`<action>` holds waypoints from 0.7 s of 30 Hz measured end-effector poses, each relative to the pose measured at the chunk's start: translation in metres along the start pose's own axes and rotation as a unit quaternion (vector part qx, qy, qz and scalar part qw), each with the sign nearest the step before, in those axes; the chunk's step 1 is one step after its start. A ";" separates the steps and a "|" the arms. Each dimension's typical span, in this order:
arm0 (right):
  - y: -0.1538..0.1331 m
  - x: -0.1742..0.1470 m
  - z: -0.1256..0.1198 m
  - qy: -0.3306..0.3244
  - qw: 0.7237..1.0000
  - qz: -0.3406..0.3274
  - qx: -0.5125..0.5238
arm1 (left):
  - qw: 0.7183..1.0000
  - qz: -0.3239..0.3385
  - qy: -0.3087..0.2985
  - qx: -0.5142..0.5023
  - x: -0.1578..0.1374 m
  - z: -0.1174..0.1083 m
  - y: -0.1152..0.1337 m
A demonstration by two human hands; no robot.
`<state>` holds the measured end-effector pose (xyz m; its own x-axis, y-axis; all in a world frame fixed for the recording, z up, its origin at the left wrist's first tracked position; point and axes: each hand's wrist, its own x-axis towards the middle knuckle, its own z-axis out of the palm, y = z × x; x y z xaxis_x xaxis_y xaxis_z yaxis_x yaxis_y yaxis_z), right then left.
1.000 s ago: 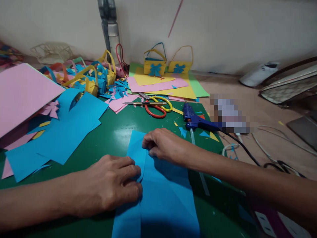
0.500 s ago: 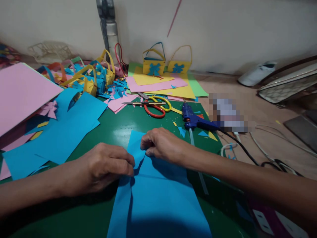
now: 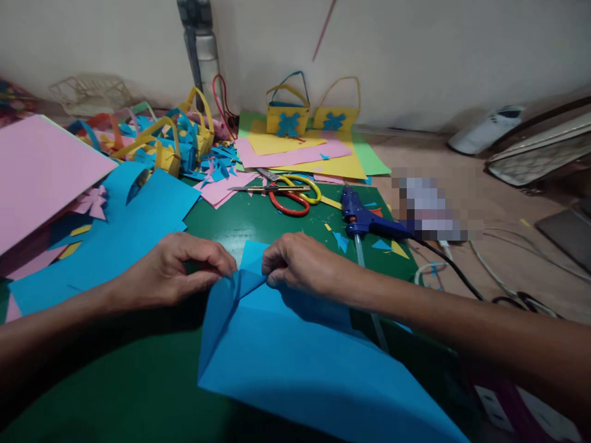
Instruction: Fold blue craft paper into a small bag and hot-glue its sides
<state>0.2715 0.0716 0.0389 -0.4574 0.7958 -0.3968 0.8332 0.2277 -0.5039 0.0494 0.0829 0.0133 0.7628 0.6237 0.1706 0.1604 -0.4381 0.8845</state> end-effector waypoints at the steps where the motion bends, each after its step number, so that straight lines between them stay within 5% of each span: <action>1: -0.001 0.000 0.000 0.001 1.000 0.002 0.006 | 1.000 -0.012 0.005 -0.011 0.000 0.000 -0.002; 21: -0.009 0.001 0.002 0.023 0.998 0.061 -0.022 | 1.000 -0.006 0.001 -0.002 0.004 -0.004 -0.016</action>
<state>0.2630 0.0694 0.0416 -0.3379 0.8442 -0.4161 0.8948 0.1510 -0.4201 0.0479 0.0948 0.0019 0.7599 0.6300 0.1599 0.1680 -0.4280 0.8880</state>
